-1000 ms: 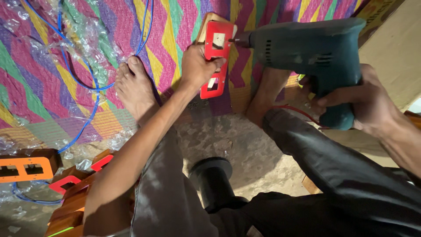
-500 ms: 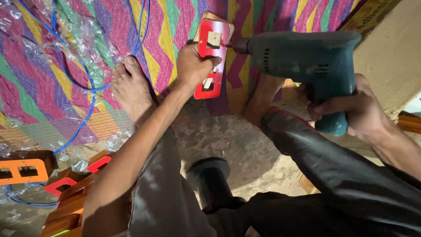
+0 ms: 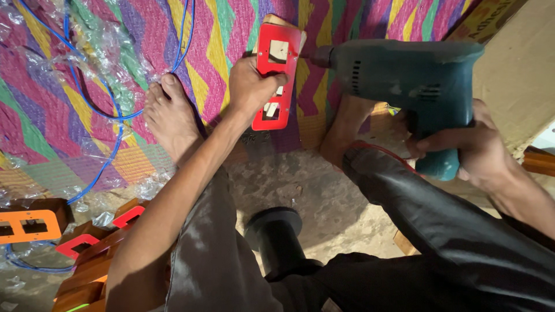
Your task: The person sits on the floor and uses a corded electric drill to drive screws, attaching red and orange plastic switch plate frames onto wooden mounting blocks. They hold each frame aligned with one hand while drilling, then set finished assemblies aside and pick up the next frame and block.
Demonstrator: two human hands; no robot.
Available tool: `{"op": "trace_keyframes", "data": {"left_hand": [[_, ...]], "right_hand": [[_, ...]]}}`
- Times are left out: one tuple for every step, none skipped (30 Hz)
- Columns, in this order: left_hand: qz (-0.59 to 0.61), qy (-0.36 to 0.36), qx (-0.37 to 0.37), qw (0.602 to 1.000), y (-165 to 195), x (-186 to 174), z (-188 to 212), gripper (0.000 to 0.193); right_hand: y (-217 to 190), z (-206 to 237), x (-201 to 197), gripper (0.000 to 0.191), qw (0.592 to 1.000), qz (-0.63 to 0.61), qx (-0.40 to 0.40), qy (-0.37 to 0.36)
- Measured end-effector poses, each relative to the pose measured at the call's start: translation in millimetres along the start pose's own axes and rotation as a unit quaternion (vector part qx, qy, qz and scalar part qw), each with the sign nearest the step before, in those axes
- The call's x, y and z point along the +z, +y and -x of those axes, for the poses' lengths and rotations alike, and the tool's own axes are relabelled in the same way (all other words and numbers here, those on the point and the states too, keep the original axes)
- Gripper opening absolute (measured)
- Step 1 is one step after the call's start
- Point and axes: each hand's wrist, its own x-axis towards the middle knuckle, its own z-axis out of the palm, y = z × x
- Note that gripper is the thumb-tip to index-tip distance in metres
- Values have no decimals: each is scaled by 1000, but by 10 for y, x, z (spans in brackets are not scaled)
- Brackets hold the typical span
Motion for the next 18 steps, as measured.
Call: {"op": "trace_keyframes", "data": {"left_hand": [[-8, -1, -9, 1000, 8, -6, -2, 17], [-17, -2, -18, 1000, 15, -8, 0, 18], [-19, -2, -16, 1000, 21, -12, 2, 17], [-20, -3, -13, 1000, 26, -12, 4, 17], [-22, -3, -11, 1000, 30, -13, 6, 17], [-17, -4, -16, 1000, 33, -11, 7, 17], [-13, -4, -21, 1000, 34, -8, 8, 17], [-9, -4, -26, 1000, 34, -10, 7, 18], [-18, -1, -12, 1000, 34, -10, 4, 18], [-28, 1, 2, 1000, 31, -9, 2, 19], [-37, 3, 16, 999, 29, -7, 0, 19], [-26, 0, 4, 1000, 26, -5, -2, 19], [-16, -3, -7, 1000, 23, -4, -4, 20], [-6, -6, -19, 1000, 20, -2, -3, 20], [-11, -4, -8, 1000, 18, -3, -2, 21], [-16, -3, 3, 1000, 16, -4, -2, 21], [-21, -3, 14, 1000, 16, -5, -4, 22], [-21, -3, 8, 1000, 15, -5, -5, 22]], "right_hand": [[6, -10, -3, 50, 1000, -12, -9, -12], [11, -15, -7, 50, 999, -25, -17, -23], [16, -15, -7, 51, 999, -30, -15, -22], [17, -12, -9, 51, 999, -34, -14, -21], [17, -9, -8, 51, 999, -38, -11, -19], [17, -7, -5, 51, 999, -33, -11, -20], [13, -6, -1, 51, 999, -28, -9, -22], [10, -9, 4, 50, 999, -22, -9, -25], [2, -11, 8, 50, 999, -23, -11, -26], [-4, -10, 14, 49, 999, -23, -12, -26], [-13, -10, 18, 49, 999, -23, -12, -26], [-23, -9, 20, 49, 999, -20, -9, -24], [-30, -8, 23, 50, 1000, -17, -5, -21], [-36, -9, 26, 50, 1000, -15, -2, -19], [-39, -14, 29, 51, 1000, -3, 1, -13], [-40, -19, 32, 52, 1000, 9, 2, -6], [-41, -21, 31, 53, 1000, 20, 4, 2], [-42, -20, 30, 52, 1000, 19, 8, 6]]}}
